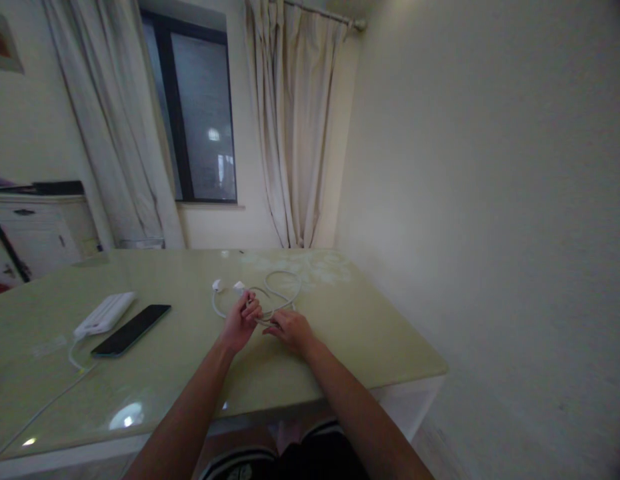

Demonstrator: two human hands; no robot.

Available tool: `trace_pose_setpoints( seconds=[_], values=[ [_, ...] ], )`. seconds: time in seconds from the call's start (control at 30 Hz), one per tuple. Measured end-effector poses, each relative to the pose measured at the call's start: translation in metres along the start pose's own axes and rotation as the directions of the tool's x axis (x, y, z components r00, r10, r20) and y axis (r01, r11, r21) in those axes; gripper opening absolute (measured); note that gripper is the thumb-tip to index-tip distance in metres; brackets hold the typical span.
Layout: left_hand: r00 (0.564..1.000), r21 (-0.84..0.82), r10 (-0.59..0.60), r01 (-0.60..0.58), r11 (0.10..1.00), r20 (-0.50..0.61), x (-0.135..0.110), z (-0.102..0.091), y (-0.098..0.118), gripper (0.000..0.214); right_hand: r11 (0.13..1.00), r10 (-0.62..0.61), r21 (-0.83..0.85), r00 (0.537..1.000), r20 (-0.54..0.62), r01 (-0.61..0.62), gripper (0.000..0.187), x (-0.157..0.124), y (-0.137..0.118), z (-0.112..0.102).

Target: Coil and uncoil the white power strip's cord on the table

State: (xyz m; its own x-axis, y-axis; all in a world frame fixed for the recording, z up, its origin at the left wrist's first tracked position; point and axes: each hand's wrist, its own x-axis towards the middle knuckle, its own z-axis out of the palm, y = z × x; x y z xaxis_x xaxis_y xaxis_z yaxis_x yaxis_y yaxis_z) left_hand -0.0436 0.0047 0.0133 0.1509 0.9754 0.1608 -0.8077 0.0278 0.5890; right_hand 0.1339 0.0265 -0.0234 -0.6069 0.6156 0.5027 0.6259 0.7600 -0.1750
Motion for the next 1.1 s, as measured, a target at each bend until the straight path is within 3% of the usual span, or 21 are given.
trace_pose_setpoints(
  seconds=[0.17,0.3,0.37,0.43,0.53,0.6,0.67,0.77,0.8,0.83,0.9,0.97,1.03,1.1],
  values=[
    [0.978,-0.098,-0.205,0.202,0.975,-0.03,0.001,-0.007,0.007,0.02,0.999,-0.001,-0.035,0.998,-0.059,-0.001,0.048,-0.001,-0.006,0.0],
    [0.963,-0.016,-0.261,0.26,0.965,-0.069,0.003,-0.011,0.006,0.02,0.984,-0.164,-0.073,0.985,-0.056,0.16,0.043,-0.002,-0.003,0.001],
    [0.969,0.137,-0.207,0.225,0.965,-0.133,0.005,-0.014,0.001,0.028,0.97,-0.222,-0.115,0.974,-0.044,0.216,0.041,-0.001,0.0,0.004],
    [0.98,0.34,-0.08,0.139,0.93,-0.182,0.007,-0.017,-0.005,0.043,0.967,-0.217,-0.148,0.975,-0.05,0.207,0.042,0.0,0.003,0.006],
    [0.971,0.616,0.103,0.052,0.786,-0.214,0.01,-0.021,-0.012,0.064,0.979,-0.162,-0.136,0.984,-0.072,0.151,0.045,0.001,0.005,0.008],
    [0.954,0.754,0.202,0.037,0.656,-0.223,0.009,-0.023,-0.013,0.065,0.991,-0.111,-0.085,0.989,-0.097,0.103,0.048,0.001,0.006,0.007],
    [0.918,0.842,0.348,-0.032,0.538,-0.188,0.007,-0.022,-0.012,0.054,1.0,-0.004,-0.007,0.988,-0.154,0.003,0.052,0.0,0.008,0.007],
    [0.804,0.875,0.593,-0.257,0.41,-0.042,0.002,-0.016,-0.011,0.014,0.981,0.182,0.11,0.95,-0.255,-0.159,0.058,-0.001,0.013,0.005],
    [0.769,0.873,0.639,-0.327,0.362,0.023,0.001,-0.014,-0.012,0.012,0.976,0.206,0.126,0.94,-0.272,-0.178,0.06,-0.002,0.014,0.004],
    [0.751,0.873,0.653,-0.38,0.306,0.098,0.001,-0.012,-0.013,0.026,0.977,0.2,0.125,0.94,-0.278,-0.17,0.061,-0.003,0.014,0.003],
    [0.773,0.883,0.585,-0.427,0.195,0.244,0.001,-0.01,-0.016,0.042,0.992,0.109,0.091,0.96,-0.256,-0.088,0.06,-0.005,0.013,0.0],
    [0.822,0.894,0.471,-0.427,0.137,0.321,0.003,-0.011,-0.019,0.038,0.998,-0.015,0.055,0.978,-0.21,0.027,0.056,-0.005,0.008,-0.002],
    [0.847,0.897,0.421,-0.417,0.145,0.326,0.004,-0.014,-0.02,0.03,0.995,-0.081,0.036,0.981,-0.178,0.088,0.049,-0.004,0.002,-0.004],
    [0.839,0.896,0.464,-0.404,0.182,0.285,0.004,-0.016,-0.018,0.027,0.996,-0.08,0.023,0.982,-0.17,0.085,0.04,-0.003,-0.003,-0.005]
  ],
)
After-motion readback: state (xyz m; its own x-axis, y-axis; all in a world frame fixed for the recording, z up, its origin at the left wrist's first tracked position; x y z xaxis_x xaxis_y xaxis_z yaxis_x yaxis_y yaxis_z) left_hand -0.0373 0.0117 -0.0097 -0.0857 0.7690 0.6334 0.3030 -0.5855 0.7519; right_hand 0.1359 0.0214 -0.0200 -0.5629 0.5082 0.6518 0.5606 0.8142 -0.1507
